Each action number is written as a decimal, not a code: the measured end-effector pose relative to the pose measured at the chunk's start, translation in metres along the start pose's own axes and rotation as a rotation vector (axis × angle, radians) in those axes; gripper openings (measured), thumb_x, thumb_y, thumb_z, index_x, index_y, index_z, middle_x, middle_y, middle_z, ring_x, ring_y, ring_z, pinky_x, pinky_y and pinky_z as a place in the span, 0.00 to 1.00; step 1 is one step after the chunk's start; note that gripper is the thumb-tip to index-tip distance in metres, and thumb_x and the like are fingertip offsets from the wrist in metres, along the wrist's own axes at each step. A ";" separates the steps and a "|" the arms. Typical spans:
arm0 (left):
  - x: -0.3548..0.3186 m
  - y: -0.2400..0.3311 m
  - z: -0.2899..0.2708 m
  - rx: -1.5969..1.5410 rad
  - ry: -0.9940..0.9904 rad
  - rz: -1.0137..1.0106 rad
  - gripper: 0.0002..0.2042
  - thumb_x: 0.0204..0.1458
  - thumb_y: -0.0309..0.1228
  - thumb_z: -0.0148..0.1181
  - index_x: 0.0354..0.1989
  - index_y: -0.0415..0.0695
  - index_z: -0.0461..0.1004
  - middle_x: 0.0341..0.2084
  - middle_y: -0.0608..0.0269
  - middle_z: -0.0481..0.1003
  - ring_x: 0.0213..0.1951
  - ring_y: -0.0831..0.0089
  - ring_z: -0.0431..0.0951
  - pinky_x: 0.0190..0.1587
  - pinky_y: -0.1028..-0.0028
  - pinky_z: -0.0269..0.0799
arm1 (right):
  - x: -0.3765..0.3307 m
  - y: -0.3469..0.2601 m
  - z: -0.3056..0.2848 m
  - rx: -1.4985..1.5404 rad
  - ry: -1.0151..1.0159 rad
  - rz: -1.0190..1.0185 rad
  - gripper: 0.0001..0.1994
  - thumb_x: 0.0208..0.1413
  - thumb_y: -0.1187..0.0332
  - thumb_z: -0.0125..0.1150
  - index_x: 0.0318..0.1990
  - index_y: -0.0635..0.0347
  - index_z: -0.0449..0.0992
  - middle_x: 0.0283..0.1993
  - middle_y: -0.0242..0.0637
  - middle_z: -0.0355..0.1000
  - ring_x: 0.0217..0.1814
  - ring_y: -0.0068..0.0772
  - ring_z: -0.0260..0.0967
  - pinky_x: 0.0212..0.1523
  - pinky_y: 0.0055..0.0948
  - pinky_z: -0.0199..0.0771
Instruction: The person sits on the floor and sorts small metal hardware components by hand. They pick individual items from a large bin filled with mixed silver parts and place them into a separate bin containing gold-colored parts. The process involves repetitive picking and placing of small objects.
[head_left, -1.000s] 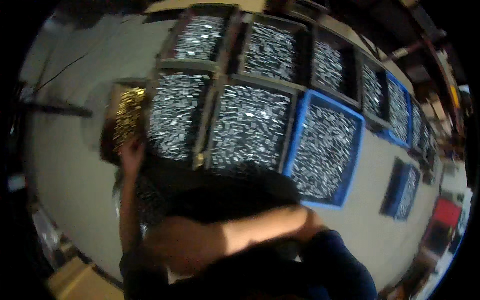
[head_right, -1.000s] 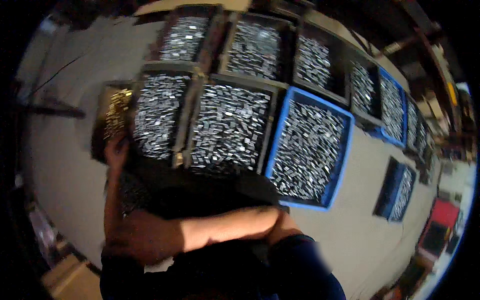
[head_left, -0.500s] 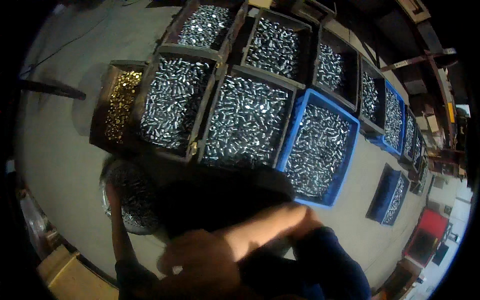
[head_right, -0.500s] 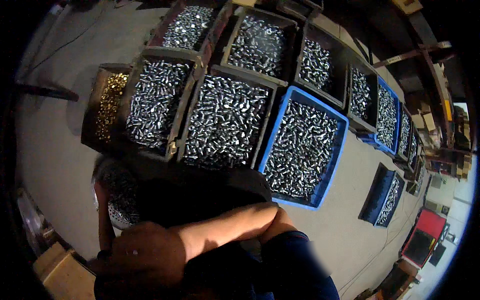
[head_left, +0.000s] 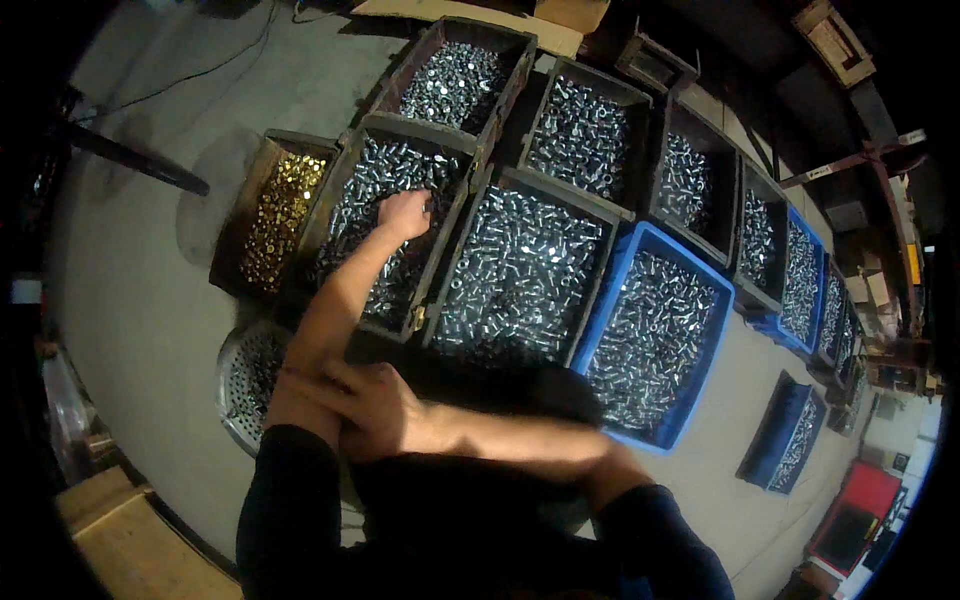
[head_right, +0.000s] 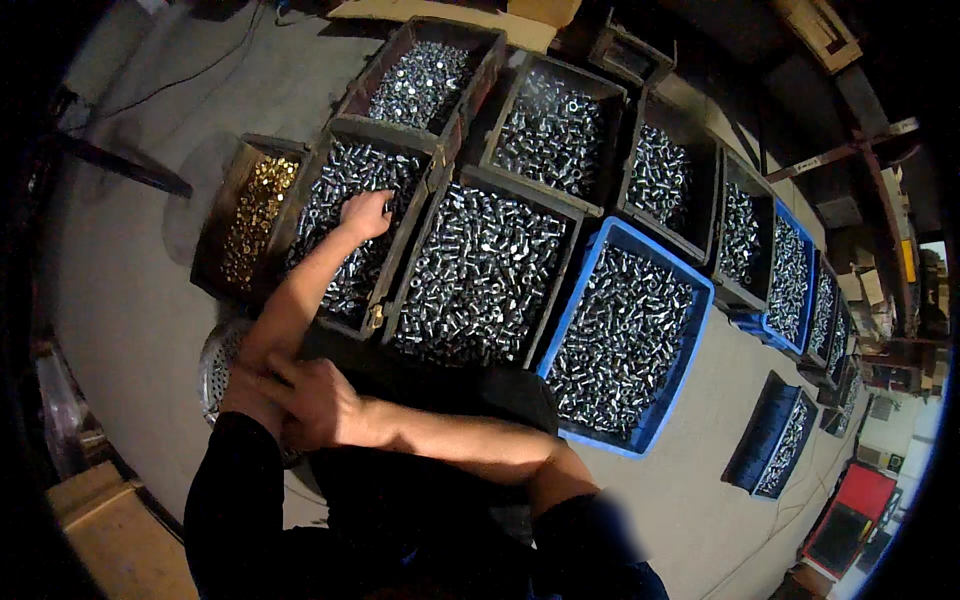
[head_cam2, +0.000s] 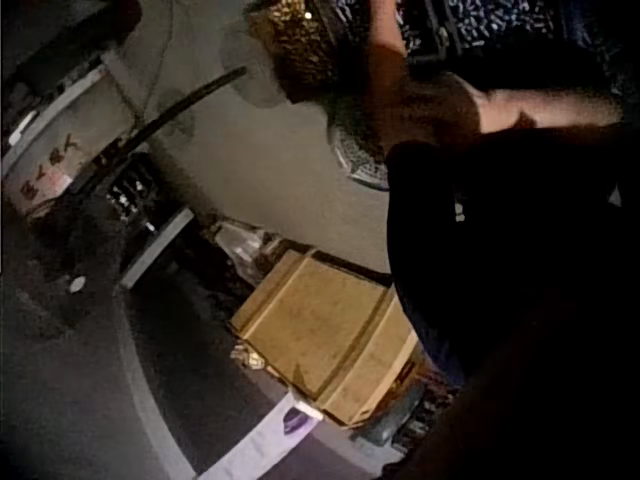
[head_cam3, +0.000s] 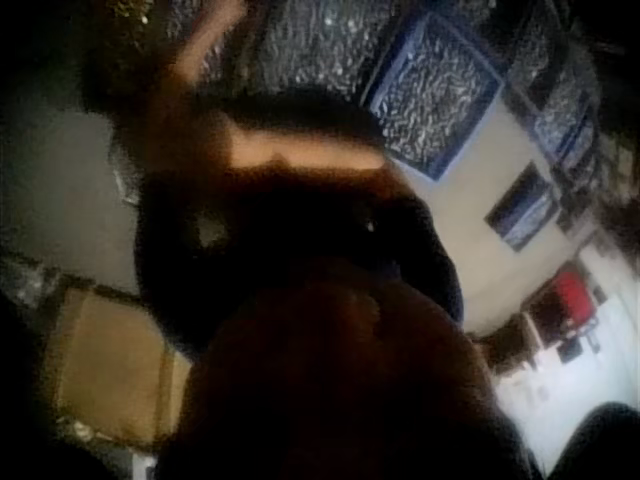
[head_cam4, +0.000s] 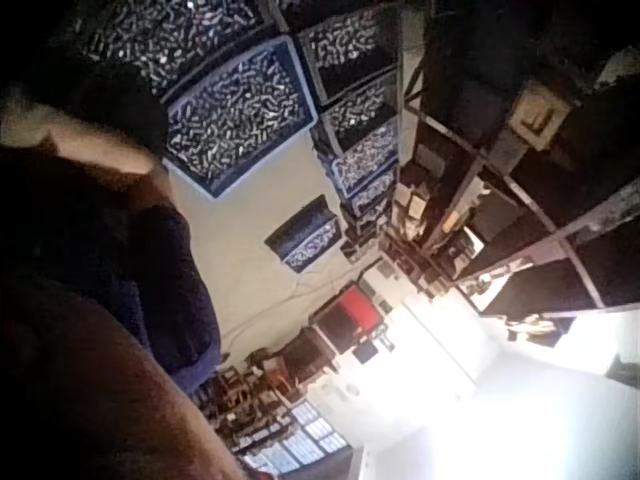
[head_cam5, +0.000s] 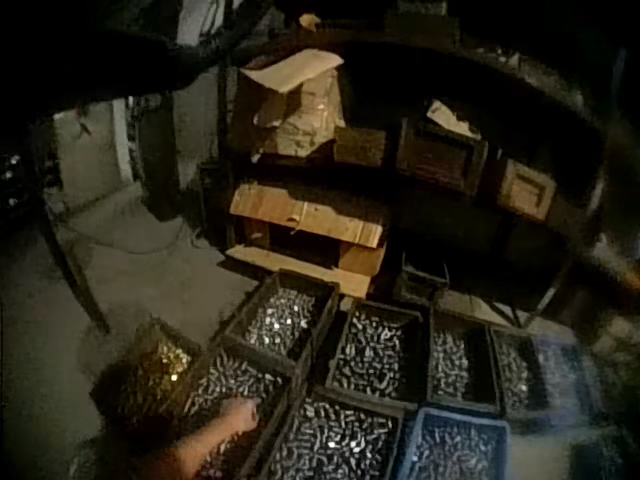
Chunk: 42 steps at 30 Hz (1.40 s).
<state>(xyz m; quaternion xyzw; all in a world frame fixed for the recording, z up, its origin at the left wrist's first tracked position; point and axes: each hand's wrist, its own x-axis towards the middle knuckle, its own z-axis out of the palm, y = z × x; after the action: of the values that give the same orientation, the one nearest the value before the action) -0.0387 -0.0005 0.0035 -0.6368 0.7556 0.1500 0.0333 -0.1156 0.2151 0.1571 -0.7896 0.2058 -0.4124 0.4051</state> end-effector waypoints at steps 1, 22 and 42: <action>0.000 0.000 0.004 0.007 0.019 0.021 0.16 0.42 0.33 0.54 0.43 0.51 0.70 0.35 0.55 0.74 0.38 0.57 0.74 0.40 0.60 0.69 | -0.003 0.003 0.004 -0.023 0.040 -0.034 0.40 0.26 0.67 0.62 0.57 0.49 0.58 0.38 0.41 0.61 0.27 0.45 0.66 0.25 0.39 0.69; -0.292 -0.224 0.028 -0.325 0.117 -0.395 0.19 0.44 0.34 0.58 0.43 0.38 0.68 0.26 0.55 0.72 0.27 0.65 0.73 0.28 0.68 0.69 | -0.019 -0.016 0.038 -0.021 -0.452 0.023 0.17 0.33 0.66 0.57 0.35 0.59 0.71 0.37 0.40 0.66 0.37 0.39 0.66 0.33 0.36 0.68; 0.009 -0.019 0.014 0.073 0.086 -0.104 0.21 0.44 0.43 0.56 0.44 0.45 0.68 0.35 0.49 0.72 0.38 0.55 0.73 0.38 0.59 0.69 | -0.008 -0.007 0.014 -0.180 -0.554 -0.028 0.07 0.30 0.63 0.56 0.16 0.55 0.72 0.20 0.37 0.69 0.26 0.38 0.67 0.27 0.35 0.67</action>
<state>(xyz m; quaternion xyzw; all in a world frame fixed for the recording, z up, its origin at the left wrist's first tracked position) -0.0234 -0.0082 -0.0155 -0.6792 0.7273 0.0929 0.0320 -0.1083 0.2307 0.1542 -0.9077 0.1122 -0.1665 0.3685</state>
